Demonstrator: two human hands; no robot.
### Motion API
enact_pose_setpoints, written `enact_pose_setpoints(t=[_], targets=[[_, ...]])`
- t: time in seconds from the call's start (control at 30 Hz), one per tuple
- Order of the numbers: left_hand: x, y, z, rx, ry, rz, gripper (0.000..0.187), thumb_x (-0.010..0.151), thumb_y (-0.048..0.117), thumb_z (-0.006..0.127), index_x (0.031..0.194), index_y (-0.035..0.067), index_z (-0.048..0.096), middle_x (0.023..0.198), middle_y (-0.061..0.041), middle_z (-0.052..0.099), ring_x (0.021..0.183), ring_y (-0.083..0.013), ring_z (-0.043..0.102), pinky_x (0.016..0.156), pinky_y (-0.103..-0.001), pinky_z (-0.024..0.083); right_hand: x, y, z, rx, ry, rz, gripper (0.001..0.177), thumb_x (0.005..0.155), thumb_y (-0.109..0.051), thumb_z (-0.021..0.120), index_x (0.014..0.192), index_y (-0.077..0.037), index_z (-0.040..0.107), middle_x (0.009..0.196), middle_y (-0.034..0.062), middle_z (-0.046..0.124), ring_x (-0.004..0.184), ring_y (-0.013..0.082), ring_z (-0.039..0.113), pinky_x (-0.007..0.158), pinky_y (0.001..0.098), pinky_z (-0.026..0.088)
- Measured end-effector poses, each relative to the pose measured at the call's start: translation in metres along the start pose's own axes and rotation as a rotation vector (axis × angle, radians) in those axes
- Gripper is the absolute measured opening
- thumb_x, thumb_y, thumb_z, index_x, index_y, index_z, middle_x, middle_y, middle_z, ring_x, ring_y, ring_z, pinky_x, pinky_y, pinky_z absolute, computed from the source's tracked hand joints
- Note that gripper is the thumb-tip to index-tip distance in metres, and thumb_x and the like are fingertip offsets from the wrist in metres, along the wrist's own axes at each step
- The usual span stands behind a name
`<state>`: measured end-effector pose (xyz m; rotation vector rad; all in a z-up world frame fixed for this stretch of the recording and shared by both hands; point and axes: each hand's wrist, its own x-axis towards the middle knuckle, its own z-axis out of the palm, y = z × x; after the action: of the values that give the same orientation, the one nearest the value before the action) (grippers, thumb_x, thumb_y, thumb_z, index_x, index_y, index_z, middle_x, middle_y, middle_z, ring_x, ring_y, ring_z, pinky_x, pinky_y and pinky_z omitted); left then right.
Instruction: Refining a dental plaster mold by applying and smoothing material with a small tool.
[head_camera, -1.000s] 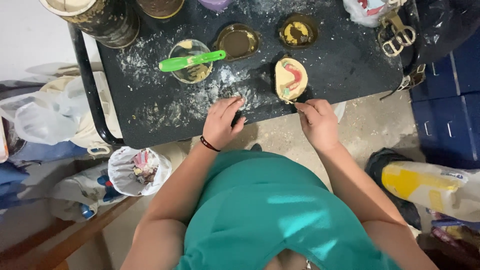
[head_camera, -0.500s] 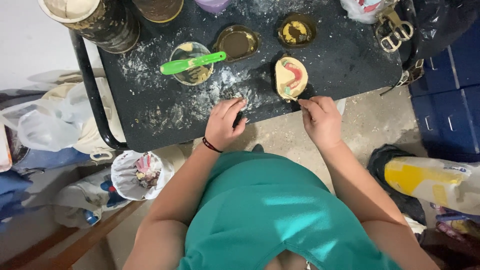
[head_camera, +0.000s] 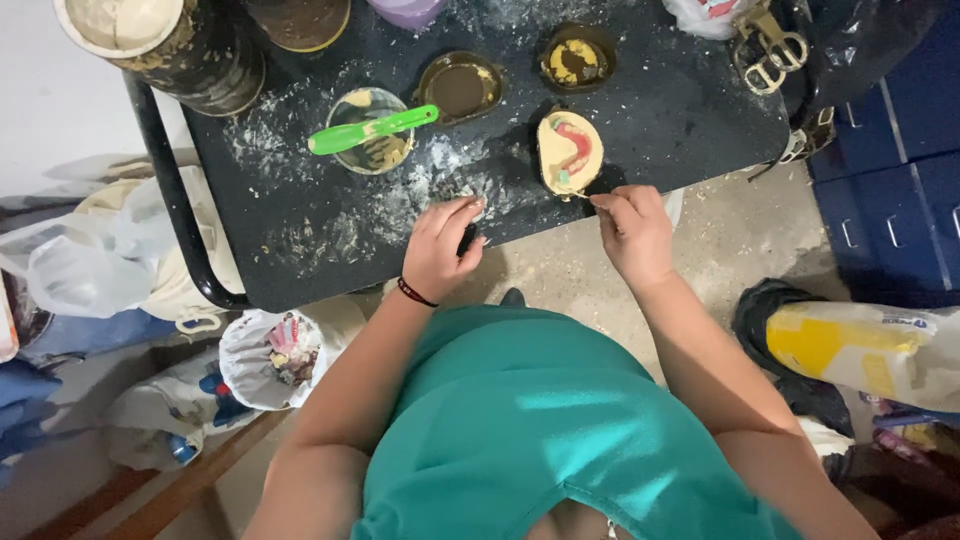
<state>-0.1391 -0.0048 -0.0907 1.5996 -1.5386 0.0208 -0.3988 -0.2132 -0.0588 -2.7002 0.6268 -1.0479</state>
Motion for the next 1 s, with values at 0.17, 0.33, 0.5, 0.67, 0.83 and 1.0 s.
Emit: enact_pose_setpoints(t=[0.17, 0.33, 0.5, 0.67, 0.83, 1.0], targets=[[-0.002, -0.004, 0.003, 0.033, 0.007, 0.023, 0.046, 0.097, 0.024, 0.069, 0.139, 0.007, 0.063, 0.133, -0.011, 0.065, 0.118, -0.0300, 0.065, 0.099, -0.045, 0.051, 0.006, 0.007, -0.008, 0.088, -0.022, 0.014, 0.025, 0.087, 0.006, 0.078, 0.103, -0.012, 0.077, 0.093, 0.0065, 0.064, 0.091, 0.0325, 0.067, 0.079, 0.0432, 0.054], [0.002, 0.000, -0.001, 0.029, 0.006, 0.037, 0.046, 0.096, 0.021, 0.070, 0.139, 0.006, 0.063, 0.133, -0.011, 0.064, 0.117, -0.0300, 0.065, 0.098, -0.045, 0.052, 0.010, 0.024, -0.007, 0.123, -0.057, 0.048, 0.024, 0.085, 0.005, 0.079, 0.103, -0.012, 0.075, 0.094, 0.0073, 0.065, 0.095, 0.0342, 0.067, 0.084, 0.0459, 0.050], [0.003, 0.001, -0.002, 0.063, -0.015, 0.036, 0.049, 0.093, 0.016, 0.075, 0.139, 0.005, 0.062, 0.133, -0.013, 0.064, 0.119, -0.0318, 0.065, 0.100, -0.047, 0.052, 0.012, 0.035, -0.003, 0.218, -0.094, 0.099, 0.020, 0.089, 0.001, 0.081, 0.103, -0.012, 0.077, 0.094, 0.0100, 0.066, 0.098, 0.0356, 0.067, 0.091, 0.0487, 0.048], [0.007, 0.007, -0.006, 0.064, -0.005, 0.034, 0.050, 0.093, 0.014, 0.074, 0.140, 0.005, 0.061, 0.133, -0.013, 0.064, 0.119, -0.0324, 0.065, 0.100, -0.048, 0.052, 0.017, 0.038, -0.002, 0.262, -0.078, 0.139, 0.021, 0.091, 0.004, 0.078, 0.104, -0.013, 0.078, 0.093, 0.0078, 0.066, 0.096, 0.0355, 0.068, 0.088, 0.0481, 0.049], [0.007, 0.010, -0.006, 0.076, 0.004, 0.026, 0.050, 0.093, 0.013, 0.075, 0.140, 0.006, 0.061, 0.132, -0.014, 0.064, 0.118, -0.0330, 0.065, 0.100, -0.048, 0.052, 0.016, 0.042, 0.001, 0.244, -0.116, 0.141, 0.021, 0.091, 0.004, 0.078, 0.105, -0.012, 0.079, 0.094, 0.0091, 0.068, 0.097, 0.0359, 0.069, 0.088, 0.0476, 0.049], [0.006, 0.009, -0.004, 0.099, 0.013, 0.004, 0.050, 0.092, 0.015, 0.076, 0.139, 0.007, 0.063, 0.133, -0.012, 0.065, 0.119, -0.0327, 0.065, 0.100, -0.048, 0.053, 0.018, 0.049, -0.004, 0.201, -0.140, 0.137, 0.021, 0.090, 0.003, 0.079, 0.105, -0.012, 0.080, 0.094, 0.0090, 0.068, 0.094, 0.0358, 0.069, 0.086, 0.0480, 0.049]])
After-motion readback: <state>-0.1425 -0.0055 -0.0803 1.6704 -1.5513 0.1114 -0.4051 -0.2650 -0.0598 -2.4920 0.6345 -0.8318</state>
